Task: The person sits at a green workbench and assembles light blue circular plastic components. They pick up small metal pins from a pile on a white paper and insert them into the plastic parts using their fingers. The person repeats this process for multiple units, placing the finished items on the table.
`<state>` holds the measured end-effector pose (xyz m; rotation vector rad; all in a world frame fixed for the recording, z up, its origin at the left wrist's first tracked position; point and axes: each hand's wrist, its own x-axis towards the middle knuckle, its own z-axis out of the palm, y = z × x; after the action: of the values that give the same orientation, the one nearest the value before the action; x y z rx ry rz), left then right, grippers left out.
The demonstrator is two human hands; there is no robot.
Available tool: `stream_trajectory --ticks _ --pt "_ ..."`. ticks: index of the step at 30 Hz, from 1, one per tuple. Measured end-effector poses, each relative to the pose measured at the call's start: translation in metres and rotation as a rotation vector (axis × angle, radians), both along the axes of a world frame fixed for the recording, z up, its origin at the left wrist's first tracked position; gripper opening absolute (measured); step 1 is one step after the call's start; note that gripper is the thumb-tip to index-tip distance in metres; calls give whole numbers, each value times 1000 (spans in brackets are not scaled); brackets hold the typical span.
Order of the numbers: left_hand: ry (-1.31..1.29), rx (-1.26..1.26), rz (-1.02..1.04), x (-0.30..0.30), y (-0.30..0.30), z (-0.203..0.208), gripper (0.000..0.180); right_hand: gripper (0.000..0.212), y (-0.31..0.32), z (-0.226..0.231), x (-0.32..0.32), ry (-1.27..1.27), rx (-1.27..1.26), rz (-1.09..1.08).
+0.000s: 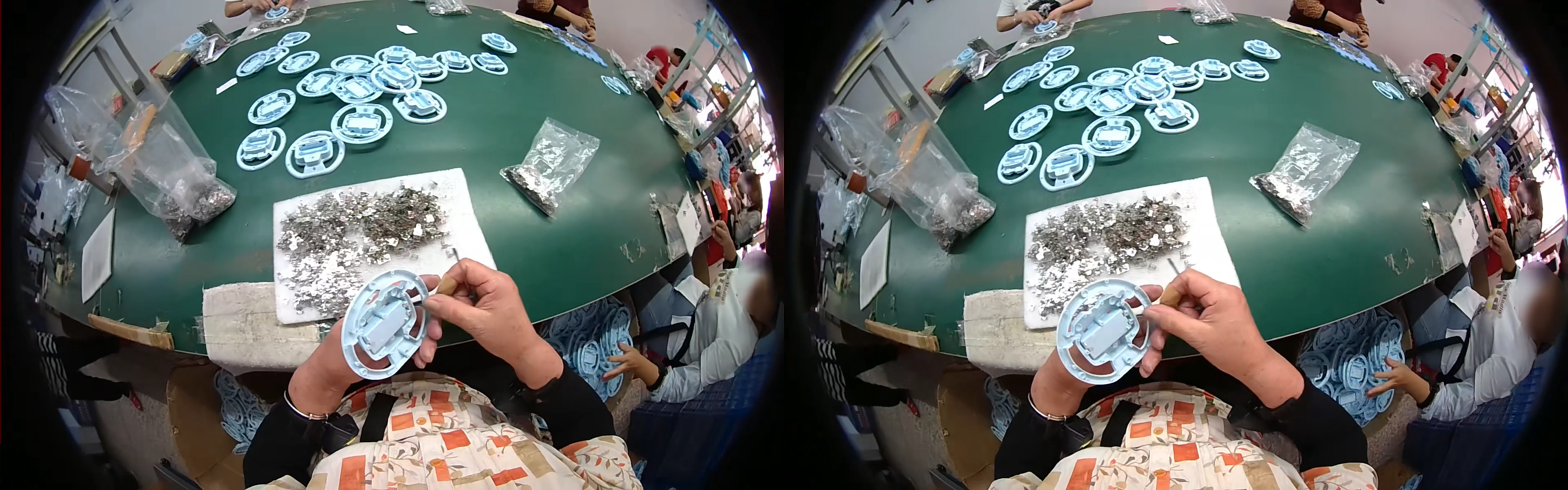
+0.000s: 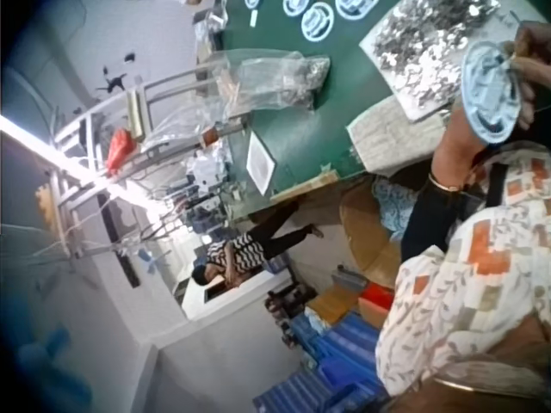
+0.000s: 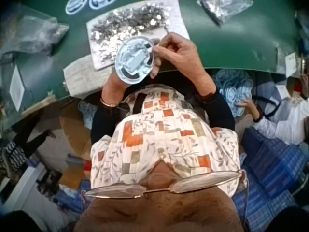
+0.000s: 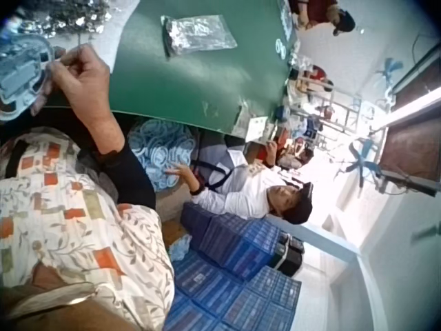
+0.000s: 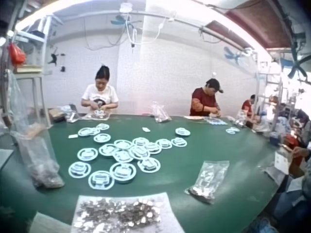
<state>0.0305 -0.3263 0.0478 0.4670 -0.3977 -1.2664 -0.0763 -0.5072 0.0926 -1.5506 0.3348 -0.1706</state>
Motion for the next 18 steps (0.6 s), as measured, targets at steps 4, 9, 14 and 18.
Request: stream_trajectory --ticks 4,9,14,18 --pt "423 -150 -21 8 21 -8 75 17 -9 -10 -9 -60 -220 -115" --pt "317 -198 98 21 80 3 82 25 -29 -35 -23 -97 -281 -182" --pt "287 -127 386 25 214 3 77 30 -64 -77 -37 -109 -261 -222" --pt "113 122 824 1 341 -24 70 29 -65 -82 -35 -197 -173 -231"
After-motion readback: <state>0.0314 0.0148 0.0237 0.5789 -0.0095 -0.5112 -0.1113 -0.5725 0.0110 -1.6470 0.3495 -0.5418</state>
